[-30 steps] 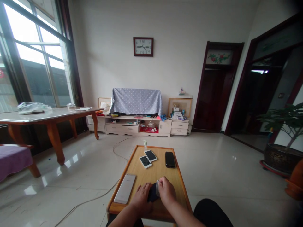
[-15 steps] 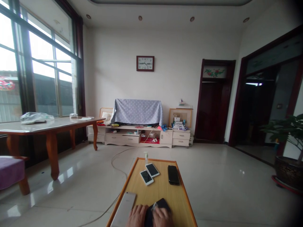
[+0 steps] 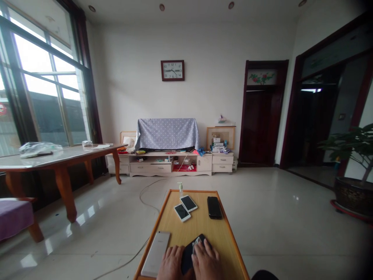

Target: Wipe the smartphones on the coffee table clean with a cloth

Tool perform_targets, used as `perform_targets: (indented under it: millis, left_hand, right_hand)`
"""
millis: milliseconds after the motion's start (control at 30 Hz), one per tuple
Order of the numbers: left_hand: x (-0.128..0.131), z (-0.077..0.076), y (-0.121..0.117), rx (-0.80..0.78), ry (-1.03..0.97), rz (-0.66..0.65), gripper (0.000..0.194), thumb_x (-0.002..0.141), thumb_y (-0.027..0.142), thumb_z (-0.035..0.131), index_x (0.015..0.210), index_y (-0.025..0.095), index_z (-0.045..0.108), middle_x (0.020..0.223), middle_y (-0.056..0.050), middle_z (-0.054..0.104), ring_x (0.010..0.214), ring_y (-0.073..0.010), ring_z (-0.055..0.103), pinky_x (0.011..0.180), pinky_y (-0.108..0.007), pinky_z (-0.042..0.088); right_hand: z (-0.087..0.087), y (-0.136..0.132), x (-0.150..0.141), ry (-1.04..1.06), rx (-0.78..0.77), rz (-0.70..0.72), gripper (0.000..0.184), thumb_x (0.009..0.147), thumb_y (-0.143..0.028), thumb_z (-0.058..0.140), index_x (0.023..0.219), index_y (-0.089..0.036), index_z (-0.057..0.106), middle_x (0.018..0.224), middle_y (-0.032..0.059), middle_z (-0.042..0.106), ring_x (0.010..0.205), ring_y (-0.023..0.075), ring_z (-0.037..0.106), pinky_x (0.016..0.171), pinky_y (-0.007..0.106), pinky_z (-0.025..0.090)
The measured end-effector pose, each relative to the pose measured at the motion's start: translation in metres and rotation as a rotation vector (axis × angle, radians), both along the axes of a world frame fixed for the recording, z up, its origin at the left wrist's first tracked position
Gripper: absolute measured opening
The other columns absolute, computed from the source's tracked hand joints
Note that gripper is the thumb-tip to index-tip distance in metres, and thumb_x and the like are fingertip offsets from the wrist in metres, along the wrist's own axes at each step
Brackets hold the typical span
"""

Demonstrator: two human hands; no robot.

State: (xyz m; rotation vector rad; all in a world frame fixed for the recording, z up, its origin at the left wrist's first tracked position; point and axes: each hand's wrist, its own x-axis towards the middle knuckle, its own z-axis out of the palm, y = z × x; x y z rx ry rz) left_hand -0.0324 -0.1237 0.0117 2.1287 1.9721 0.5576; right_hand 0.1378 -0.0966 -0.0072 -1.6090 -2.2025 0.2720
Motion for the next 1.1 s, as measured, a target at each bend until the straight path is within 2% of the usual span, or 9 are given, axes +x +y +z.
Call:
perform_targets:
  millis: [100,167,300,400,600,733,833,1033,1100]
  left_hand:
    - [-0.001,-0.005,0.002,0.019,-0.010,-0.006,0.056,0.074,0.030,0.057,0.129,0.027,0.061,0.126,-0.004,0.065,0.121,-0.0233,0.054,0.110,-0.034,0.035]
    - [0.000,-0.004,0.002,0.016,-0.005,-0.010,0.056,0.074,0.031,0.058,0.130,0.026,0.060,0.128,-0.005,0.065,0.122,-0.0236,0.054,0.111,-0.034,0.035]
    - [0.005,0.007,-0.001,-0.025,0.023,-0.010,0.057,0.076,0.044,0.061,0.130,0.026,0.060,0.131,-0.006,0.065,0.125,-0.0266,0.053,0.110,-0.036,0.037]
    - [0.010,0.014,-0.002,-0.044,0.046,0.007,0.062,0.075,0.044,0.061,0.134,0.025,0.058,0.135,-0.007,0.063,0.128,-0.0265,0.051,0.113,-0.036,0.035]
    - [0.013,0.015,0.000,-0.057,0.074,0.043,0.064,0.071,0.040,0.061,0.133,0.025,0.057,0.134,-0.007,0.061,0.127,-0.0253,0.052,0.110,-0.036,0.036]
    - [0.015,0.013,0.002,-0.075,0.112,0.052,0.061,0.070,0.038,0.060,0.130,0.026,0.058,0.132,-0.007,0.062,0.127,-0.0267,0.052,0.108,-0.038,0.037]
    - [0.015,0.011,0.003,-0.064,0.123,0.046,0.061,0.071,0.037,0.060,0.130,0.025,0.058,0.131,-0.007,0.063,0.126,-0.0267,0.053,0.108,-0.037,0.037]
    - [0.010,0.008,0.004,-0.089,0.116,0.017,0.059,0.075,0.032,0.054,0.134,0.025,0.055,0.130,-0.008,0.063,0.124,-0.0248,0.054,0.108,-0.035,0.037]
    - [0.009,0.007,0.005,-0.112,0.124,0.018,0.062,0.075,0.031,0.053,0.136,0.025,0.053,0.131,-0.007,0.062,0.125,-0.0246,0.054,0.108,-0.034,0.037]
  right_hand:
    - [-0.011,-0.007,-0.010,0.056,0.001,0.092,0.040,0.096,-0.045,0.051,0.134,-0.047,0.062,0.143,-0.0026,0.059,0.141,0.0340,0.047,0.117,0.064,0.030]
    - [-0.011,-0.009,-0.005,0.076,0.033,0.102,0.037,0.097,-0.049,0.051,0.131,-0.050,0.063,0.141,-0.0045,0.061,0.141,0.0350,0.046,0.119,0.067,0.025]
    - [0.004,-0.005,0.021,0.067,0.034,0.000,0.040,0.101,-0.048,0.041,0.136,-0.047,0.061,0.145,-0.0030,0.057,0.145,0.0374,0.040,0.116,0.074,0.022]
    - [0.012,-0.004,0.030,0.058,0.031,-0.063,0.042,0.101,-0.046,0.039,0.137,-0.045,0.060,0.148,-0.0014,0.055,0.145,0.0377,0.039,0.115,0.075,0.021]
    - [0.006,-0.003,0.030,0.063,0.029,-0.041,0.044,0.099,-0.046,0.045,0.141,-0.045,0.057,0.150,-0.0007,0.053,0.146,0.0365,0.037,0.118,0.071,0.021]
    - [0.006,0.000,0.033,0.064,0.029,-0.099,0.045,0.099,-0.047,0.044,0.142,-0.042,0.057,0.151,0.0010,0.052,0.147,0.0375,0.035,0.117,0.073,0.019]
    - [0.003,0.001,0.029,0.080,0.045,-0.108,0.044,0.099,-0.046,0.044,0.140,-0.042,0.058,0.150,0.0013,0.053,0.146,0.0366,0.038,0.117,0.073,0.018]
    - [-0.020,-0.007,-0.003,0.141,0.024,0.015,0.036,0.096,-0.048,0.055,0.130,-0.048,0.065,0.140,-0.0039,0.062,0.143,0.0357,0.043,0.120,0.072,0.010]
    - [-0.020,-0.008,-0.004,0.139,0.007,0.060,0.036,0.097,-0.049,0.053,0.131,-0.049,0.064,0.140,-0.0056,0.062,0.145,0.0350,0.041,0.120,0.071,0.006]
